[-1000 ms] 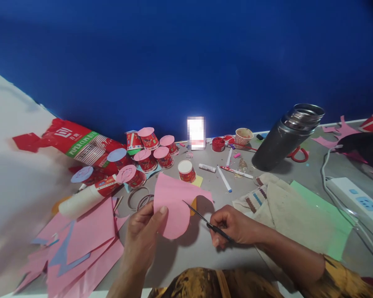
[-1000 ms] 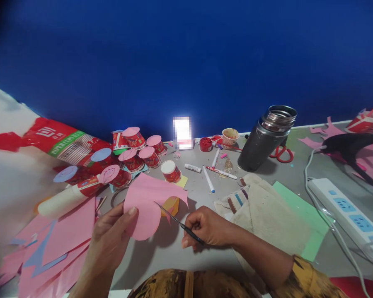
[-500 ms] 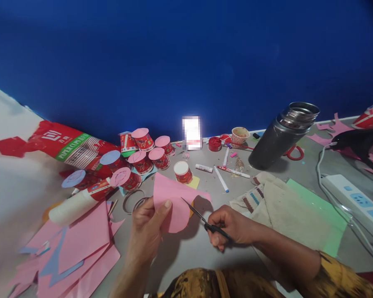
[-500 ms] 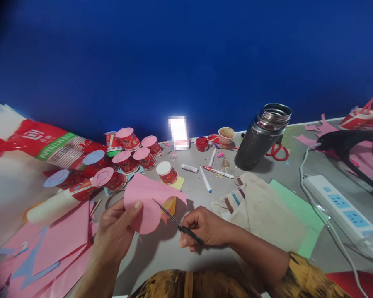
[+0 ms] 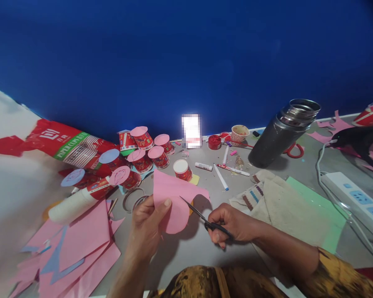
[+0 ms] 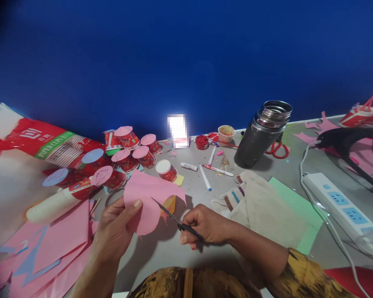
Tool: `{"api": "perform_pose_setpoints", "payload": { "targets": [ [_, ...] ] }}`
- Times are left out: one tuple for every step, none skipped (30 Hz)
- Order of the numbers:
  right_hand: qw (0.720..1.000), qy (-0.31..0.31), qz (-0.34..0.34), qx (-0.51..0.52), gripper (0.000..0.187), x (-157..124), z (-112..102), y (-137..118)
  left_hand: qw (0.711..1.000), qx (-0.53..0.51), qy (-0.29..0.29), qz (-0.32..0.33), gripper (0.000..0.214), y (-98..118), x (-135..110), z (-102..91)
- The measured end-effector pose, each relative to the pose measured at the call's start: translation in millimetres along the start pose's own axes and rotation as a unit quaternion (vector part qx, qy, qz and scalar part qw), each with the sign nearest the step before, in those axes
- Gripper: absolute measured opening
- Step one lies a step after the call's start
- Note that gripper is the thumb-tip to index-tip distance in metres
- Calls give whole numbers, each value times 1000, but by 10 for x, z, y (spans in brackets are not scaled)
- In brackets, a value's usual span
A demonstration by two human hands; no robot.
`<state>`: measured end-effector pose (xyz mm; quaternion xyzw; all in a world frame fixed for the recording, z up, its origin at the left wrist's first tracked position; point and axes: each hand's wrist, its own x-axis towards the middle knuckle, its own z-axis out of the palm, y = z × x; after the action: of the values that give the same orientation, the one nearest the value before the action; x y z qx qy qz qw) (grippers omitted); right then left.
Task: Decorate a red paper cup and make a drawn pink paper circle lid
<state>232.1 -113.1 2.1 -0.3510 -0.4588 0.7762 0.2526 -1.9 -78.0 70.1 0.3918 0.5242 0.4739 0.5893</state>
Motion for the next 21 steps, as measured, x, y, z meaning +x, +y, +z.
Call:
{"api": "perform_pose_setpoints", "payload": {
  "targets": [
    [1000,1,0,-1,61,-2,3,-1,1000,3,-2,0,36,-5,11,-19],
    [1000,0,0,0,61,-3,6,-1,1000,5,-5,-2,36,-10,25,-42],
    [1000,0,3,1,61,-3,9,-2,1000,4,-9,-5,36,-15,38,-67],
    [1000,-1,7,3,60,-4,12,-3,1000,1,-14,-10,36,-19,51,-93],
    [1000,-1,11,5,60,-4,14,-4,1000,-2,-19,-16,37,-22,62,-116],
    [1000,-1,14,5,60,-3,16,-4,999,-4,-25,-23,37,-23,71,-135],
    [1000,-2,15,6,60,-3,17,-5,999,-5,-30,-28,37,-22,77,-149],
    [1000,-2,14,5,59,-3,18,-5,999,-4,-35,-33,38,-18,80,-157],
    [1000,-3,12,5,59,-4,17,-6,998,-3,-42,-36,37,-12,81,-158],
    [1000,-5,11,4,59,-5,16,-8,998,-2,-50,-38,37,-5,81,-155],
    [1000,-6,11,4,58,-7,14,-10,998,-2,-57,-40,37,3,80,-149],
    [1000,-7,11,4,58,-9,11,-11,997,-2,-63,-39,37,11,78,-141],
    [1000,-8,12,3,58,-10,8,-13,997,-3,-68,-39,36,19,76,-132],
    [1000,-9,11,1,58,-11,4,-13,997,-2,-71,-38,36,26,75,-125],
    [1000,-10,11,-1,58,-11,1,-12,997,-2,-71,-36,36,32,73,-119],
    [1000,-10,9,-4,59,-10,-2,-9,997,-1,-69,-33,36,36,72,-115],
    [1000,-12,8,-7,59,-7,-4,-5,997,2,-66,-29,37,41,71,-112],
    [1000,-14,6,-9,59,-5,-6,0,998,5,-63,-27,37,44,71,-111],
    [1000,-15,6,-10,59,-2,-7,4,998,9,-60,-25,38,48,71,-110],
    [1000,-16,5,-10,58,1,-7,8,998,12,-59,-25,38,53,71,-109],
    [1000,-18,5,-10,58,2,-6,11,998,15,-58,-27,39,59,72,-108]
  ]
}}
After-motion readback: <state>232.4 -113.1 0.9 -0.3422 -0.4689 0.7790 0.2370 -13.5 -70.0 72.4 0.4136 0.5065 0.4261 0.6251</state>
